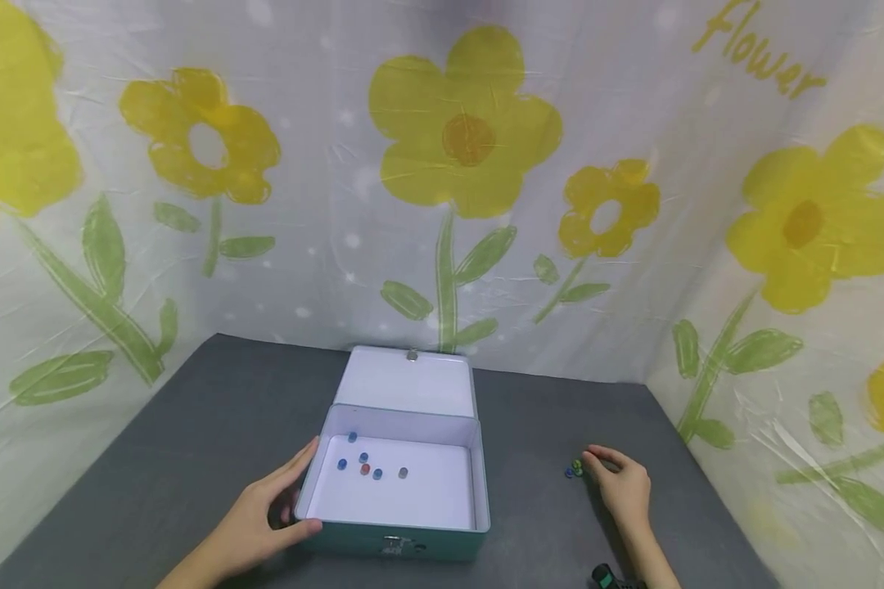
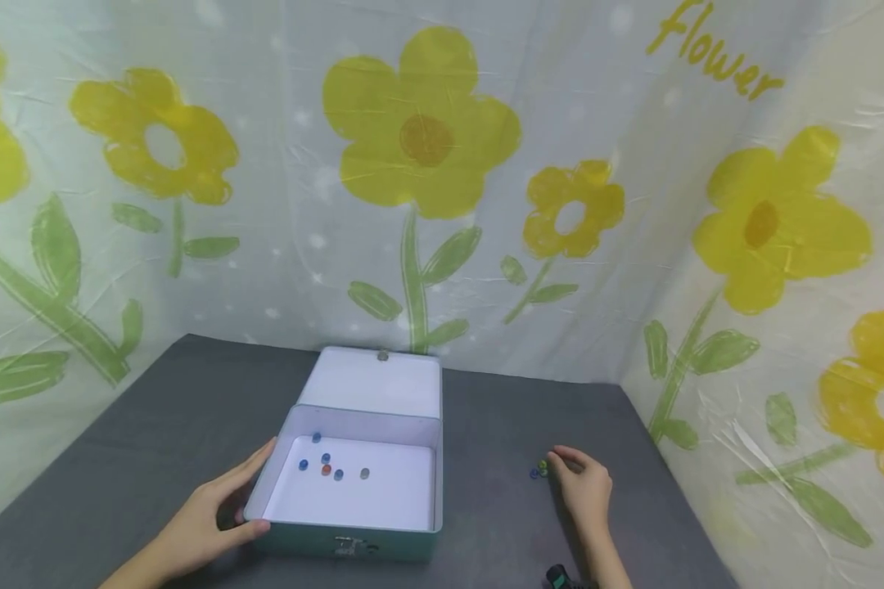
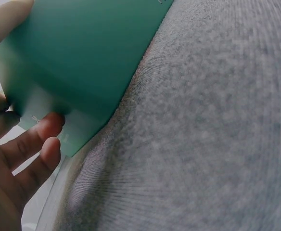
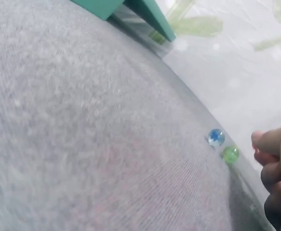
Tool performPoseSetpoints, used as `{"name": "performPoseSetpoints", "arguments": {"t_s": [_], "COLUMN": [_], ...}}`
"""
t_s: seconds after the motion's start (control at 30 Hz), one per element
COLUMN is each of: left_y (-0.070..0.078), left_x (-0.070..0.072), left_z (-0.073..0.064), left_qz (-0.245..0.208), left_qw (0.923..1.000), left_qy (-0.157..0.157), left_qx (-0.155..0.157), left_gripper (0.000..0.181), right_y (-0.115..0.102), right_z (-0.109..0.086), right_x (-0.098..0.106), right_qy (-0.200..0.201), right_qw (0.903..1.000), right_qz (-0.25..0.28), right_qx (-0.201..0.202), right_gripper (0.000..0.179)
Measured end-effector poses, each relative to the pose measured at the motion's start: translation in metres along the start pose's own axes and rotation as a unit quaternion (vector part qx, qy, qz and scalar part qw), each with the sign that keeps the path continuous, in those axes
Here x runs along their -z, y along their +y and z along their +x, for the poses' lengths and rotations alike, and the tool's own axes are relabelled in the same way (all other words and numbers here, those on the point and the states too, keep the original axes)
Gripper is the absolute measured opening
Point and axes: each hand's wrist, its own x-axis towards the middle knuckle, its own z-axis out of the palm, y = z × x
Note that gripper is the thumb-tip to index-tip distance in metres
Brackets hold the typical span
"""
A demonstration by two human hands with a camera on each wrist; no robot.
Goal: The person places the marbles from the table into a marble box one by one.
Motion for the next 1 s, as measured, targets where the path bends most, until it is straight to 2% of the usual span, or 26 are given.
{"name": "performPoseSetpoints", "arguments": {"t_s": [0.13, 0.23, 0.57, 0.77, 1.0], "left_y": [0.000, -0.001, -0.002, -0.002, -0.001], "left_x": [0.001, 0.002, 0.000, -0.002, 0.000], "left_z": [0.001, 0.003, 0.000, -0.002, -0.001], "left_qz": [-0.003, -0.002, 0.003, 0.003, -0.005], "left_qw": [1.0000, 1.0000, 1.0000, 0.9999, 0.9999], "left_qy": [0.000, 0.002, 0.004, 0.001, 0.001], "left_qx": [0.001, -0.002, 0.007, 0.010, 0.010], "left_gripper": [0.097, 0.097, 0.097, 0.097, 0.096], "right_y": [-0.009, -0.020, -0.066, -0.085, -0.107], "right_z": [0.002, 0.003, 0.000, -0.004, -0.010], "right_x": [-0.001, -0.005, -0.020, -0.031, -0.042], "right_qy": [-0.017, -0.026, -0.054, -0.075, -0.078], "right_qw": [0.9972, 0.9936, 0.9783, 0.9724, 0.9648], "right_qz": [0.056, 0.095, 0.198, 0.221, 0.251], "right_qx": [-0.045, -0.056, -0.031, -0.009, 0.005], "right_gripper": [0.033, 0.037, 0.040, 0.038, 0.031]}}
